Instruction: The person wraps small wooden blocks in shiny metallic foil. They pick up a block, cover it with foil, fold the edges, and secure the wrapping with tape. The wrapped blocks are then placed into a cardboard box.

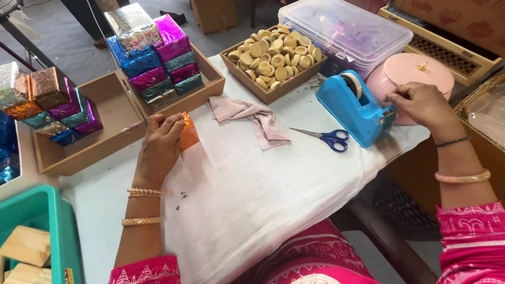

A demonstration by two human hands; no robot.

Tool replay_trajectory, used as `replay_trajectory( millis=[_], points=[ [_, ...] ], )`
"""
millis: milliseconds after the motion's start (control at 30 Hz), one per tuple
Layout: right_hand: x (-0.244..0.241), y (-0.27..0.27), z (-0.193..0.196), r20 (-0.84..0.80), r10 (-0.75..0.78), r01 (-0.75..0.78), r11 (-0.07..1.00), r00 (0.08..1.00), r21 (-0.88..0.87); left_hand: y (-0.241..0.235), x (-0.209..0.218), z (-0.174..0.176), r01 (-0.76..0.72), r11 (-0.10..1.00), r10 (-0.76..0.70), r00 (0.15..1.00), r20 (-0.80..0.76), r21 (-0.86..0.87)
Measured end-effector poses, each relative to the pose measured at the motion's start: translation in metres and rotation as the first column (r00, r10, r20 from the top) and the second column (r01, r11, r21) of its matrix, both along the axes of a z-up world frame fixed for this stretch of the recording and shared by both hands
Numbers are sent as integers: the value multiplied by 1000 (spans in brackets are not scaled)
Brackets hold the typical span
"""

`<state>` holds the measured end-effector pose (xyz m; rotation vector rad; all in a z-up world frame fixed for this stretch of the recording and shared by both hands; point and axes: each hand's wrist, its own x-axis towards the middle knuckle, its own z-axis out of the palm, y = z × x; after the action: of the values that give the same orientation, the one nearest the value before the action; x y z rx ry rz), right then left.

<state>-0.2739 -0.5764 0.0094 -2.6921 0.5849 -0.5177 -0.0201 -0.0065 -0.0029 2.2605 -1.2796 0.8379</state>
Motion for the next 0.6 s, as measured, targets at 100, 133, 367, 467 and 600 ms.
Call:
replay_trajectory(
  millis=[100,133,367,467,600],
  points=[
    [6,14,8,-72,-26,32,996,997,85,0,-4,-3,-22,999,22,1000,0,-30],
    [6,14,7,-73,-23,29,996,997,86,0,-4,-4,-25,999,25,1000,-1,-30],
    [6,-2,-9,-60,10,-5,997,998,83,-1,-6,-6,-29,997,28,1000,-12,-75],
    [5,5,-5,-48,0,8,987,999,163,-1,-8,-5,-27,997,26,1000,-12,-78],
    [4,7,-2,65,7,-25,961,998,276,-1,-8,-6,-27,996,26,1000,-11,-82]
  ],
)
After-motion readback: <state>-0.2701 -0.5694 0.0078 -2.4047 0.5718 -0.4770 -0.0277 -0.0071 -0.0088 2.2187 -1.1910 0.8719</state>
